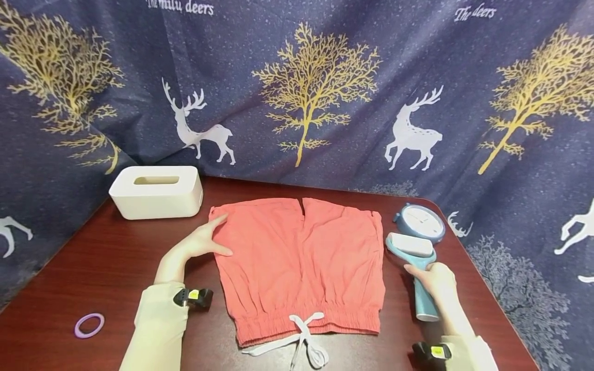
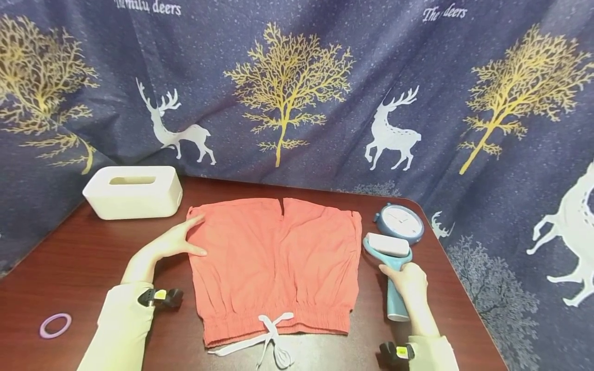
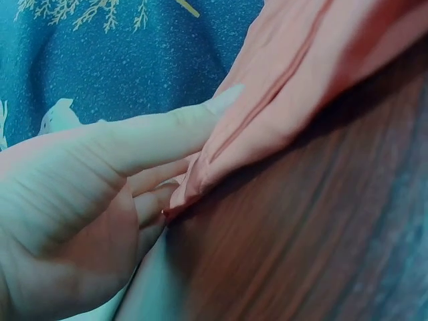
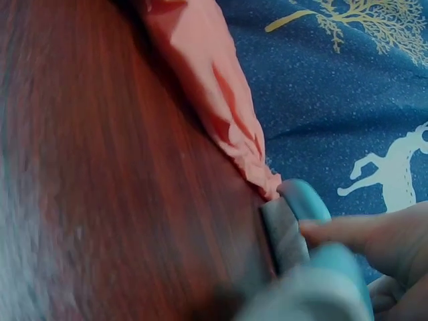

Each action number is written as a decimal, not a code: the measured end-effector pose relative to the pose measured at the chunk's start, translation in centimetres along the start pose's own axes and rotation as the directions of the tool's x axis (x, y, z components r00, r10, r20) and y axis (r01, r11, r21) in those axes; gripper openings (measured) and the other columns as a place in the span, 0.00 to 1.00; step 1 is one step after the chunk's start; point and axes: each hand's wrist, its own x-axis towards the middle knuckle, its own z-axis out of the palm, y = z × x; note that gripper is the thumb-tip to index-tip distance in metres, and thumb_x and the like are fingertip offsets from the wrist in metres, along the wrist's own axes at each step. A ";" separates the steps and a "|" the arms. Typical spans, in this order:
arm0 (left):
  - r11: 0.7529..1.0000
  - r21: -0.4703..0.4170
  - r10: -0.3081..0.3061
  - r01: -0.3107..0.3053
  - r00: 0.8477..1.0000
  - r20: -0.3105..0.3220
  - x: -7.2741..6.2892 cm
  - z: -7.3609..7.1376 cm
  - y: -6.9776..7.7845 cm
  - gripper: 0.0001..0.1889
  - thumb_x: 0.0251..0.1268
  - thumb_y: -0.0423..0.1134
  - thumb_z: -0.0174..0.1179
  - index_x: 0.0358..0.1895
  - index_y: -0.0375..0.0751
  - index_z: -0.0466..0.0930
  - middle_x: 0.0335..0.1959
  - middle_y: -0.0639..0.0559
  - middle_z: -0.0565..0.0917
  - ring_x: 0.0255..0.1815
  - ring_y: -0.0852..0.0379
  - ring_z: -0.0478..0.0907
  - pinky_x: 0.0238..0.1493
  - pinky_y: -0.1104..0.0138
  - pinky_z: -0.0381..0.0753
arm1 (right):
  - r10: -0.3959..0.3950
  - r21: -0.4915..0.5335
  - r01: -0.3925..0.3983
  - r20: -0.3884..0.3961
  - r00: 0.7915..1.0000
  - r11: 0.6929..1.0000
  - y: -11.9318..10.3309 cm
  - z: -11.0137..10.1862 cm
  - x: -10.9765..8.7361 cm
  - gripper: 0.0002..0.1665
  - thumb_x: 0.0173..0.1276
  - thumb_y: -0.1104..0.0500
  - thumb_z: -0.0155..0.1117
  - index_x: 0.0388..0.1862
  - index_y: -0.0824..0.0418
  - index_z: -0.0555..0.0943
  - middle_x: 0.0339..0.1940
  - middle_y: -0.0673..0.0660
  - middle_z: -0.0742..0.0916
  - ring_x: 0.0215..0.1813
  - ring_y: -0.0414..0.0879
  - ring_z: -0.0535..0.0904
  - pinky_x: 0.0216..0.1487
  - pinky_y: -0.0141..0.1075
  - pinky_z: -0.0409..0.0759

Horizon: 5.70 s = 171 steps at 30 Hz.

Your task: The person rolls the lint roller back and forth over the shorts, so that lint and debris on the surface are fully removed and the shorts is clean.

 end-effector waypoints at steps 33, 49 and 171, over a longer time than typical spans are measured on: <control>0.999 -0.039 0.006 -0.007 0.999 -0.037 -0.8 -1.2 -1.0 0.59 0.45 0.48 0.77 0.75 0.26 0.48 0.76 0.29 0.53 0.76 0.32 0.50 0.73 0.39 0.51 | -0.508 0.129 0.502 0.016 0.861 0.855 -10.9 -1.0 2.1 0.16 0.64 0.55 0.68 0.35 0.69 0.82 0.29 0.61 0.88 0.28 0.43 0.79 0.32 0.36 0.74; 1.000 -0.002 -0.010 0.010 0.999 -0.046 -1.2 -1.2 -0.8 0.60 0.44 0.49 0.77 0.75 0.24 0.47 0.76 0.26 0.51 0.76 0.30 0.52 0.72 0.39 0.53 | -0.659 0.333 0.607 0.062 0.750 0.722 -20.7 6.7 3.4 0.15 0.63 0.57 0.70 0.44 0.66 0.82 0.33 0.56 0.87 0.34 0.41 0.76 0.38 0.33 0.75; 0.999 -0.042 -0.036 0.034 0.999 -0.034 -0.8 -0.8 -1.4 0.65 0.41 0.47 0.79 0.76 0.27 0.41 0.75 0.26 0.53 0.76 0.33 0.53 0.72 0.41 0.56 | -0.743 0.352 0.673 0.479 0.468 0.651 -31.1 15.8 4.5 0.21 0.61 0.41 0.70 0.22 0.57 0.84 0.13 0.47 0.77 0.18 0.38 0.73 0.25 0.30 0.70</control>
